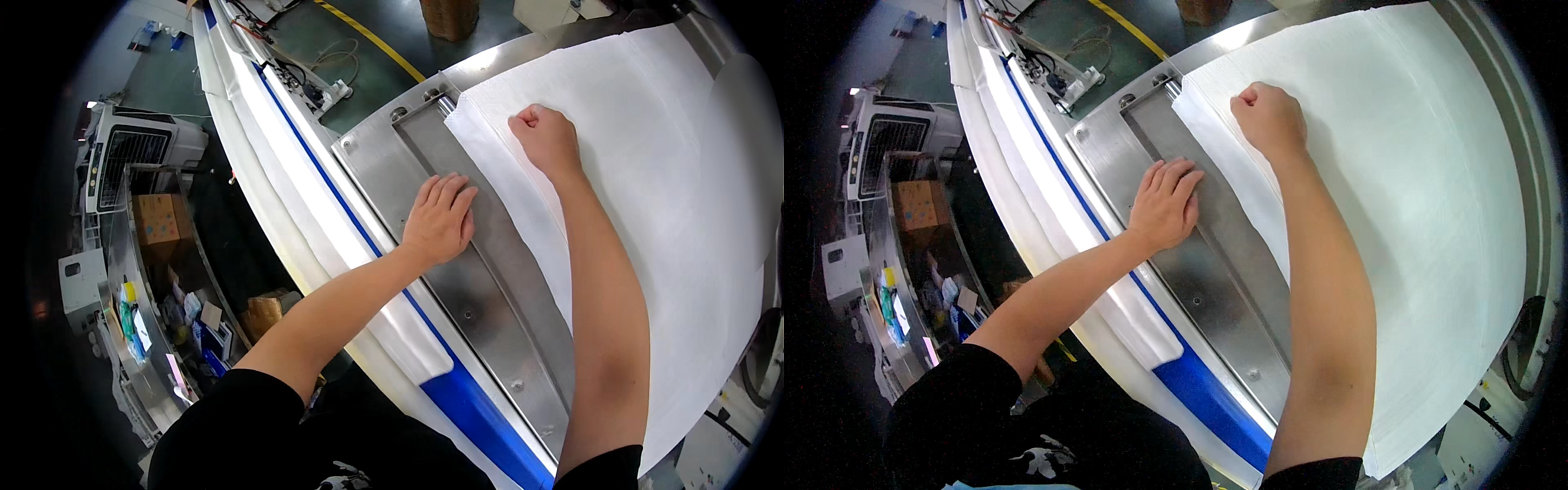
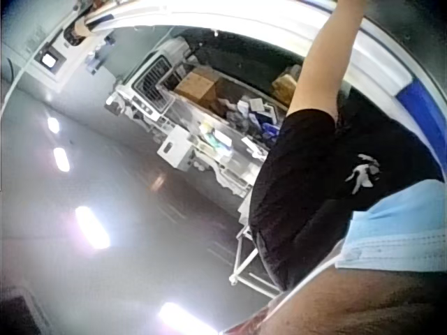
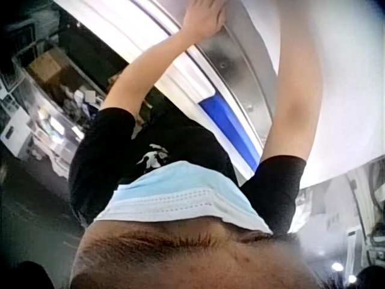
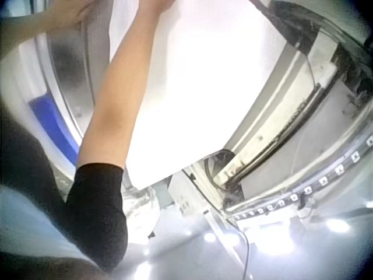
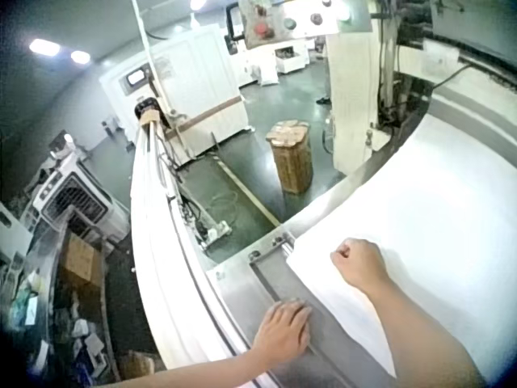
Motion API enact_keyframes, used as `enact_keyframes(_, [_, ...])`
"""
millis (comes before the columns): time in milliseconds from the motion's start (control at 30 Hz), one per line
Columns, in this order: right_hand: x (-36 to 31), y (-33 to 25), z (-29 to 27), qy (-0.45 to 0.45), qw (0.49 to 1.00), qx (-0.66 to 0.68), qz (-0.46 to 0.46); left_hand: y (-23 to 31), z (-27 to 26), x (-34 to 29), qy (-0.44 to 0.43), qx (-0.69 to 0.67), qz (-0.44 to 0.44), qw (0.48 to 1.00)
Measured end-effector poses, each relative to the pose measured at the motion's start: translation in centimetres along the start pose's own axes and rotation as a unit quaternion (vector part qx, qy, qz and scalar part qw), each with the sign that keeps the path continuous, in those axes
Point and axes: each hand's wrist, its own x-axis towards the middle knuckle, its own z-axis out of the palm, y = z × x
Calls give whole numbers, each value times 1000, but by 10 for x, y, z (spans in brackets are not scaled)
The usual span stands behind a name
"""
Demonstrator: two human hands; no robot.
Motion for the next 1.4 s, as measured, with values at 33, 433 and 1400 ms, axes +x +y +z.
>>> enact_keyframes(33, [0, -1, -1, 3, 1000, -2, 4, 0, -1, 1, 1, 3, 4, 1000])
enact_keyframes(433, [-2, 1, 1, 54, 997, -35, 47, -21, -7, 68, 104, -20, 32, 994])
enact_keyframes(1400, [-506, 226, -158, 131, 891, -277, 336, 24, -62, 141, -355, 375, 149, 843])
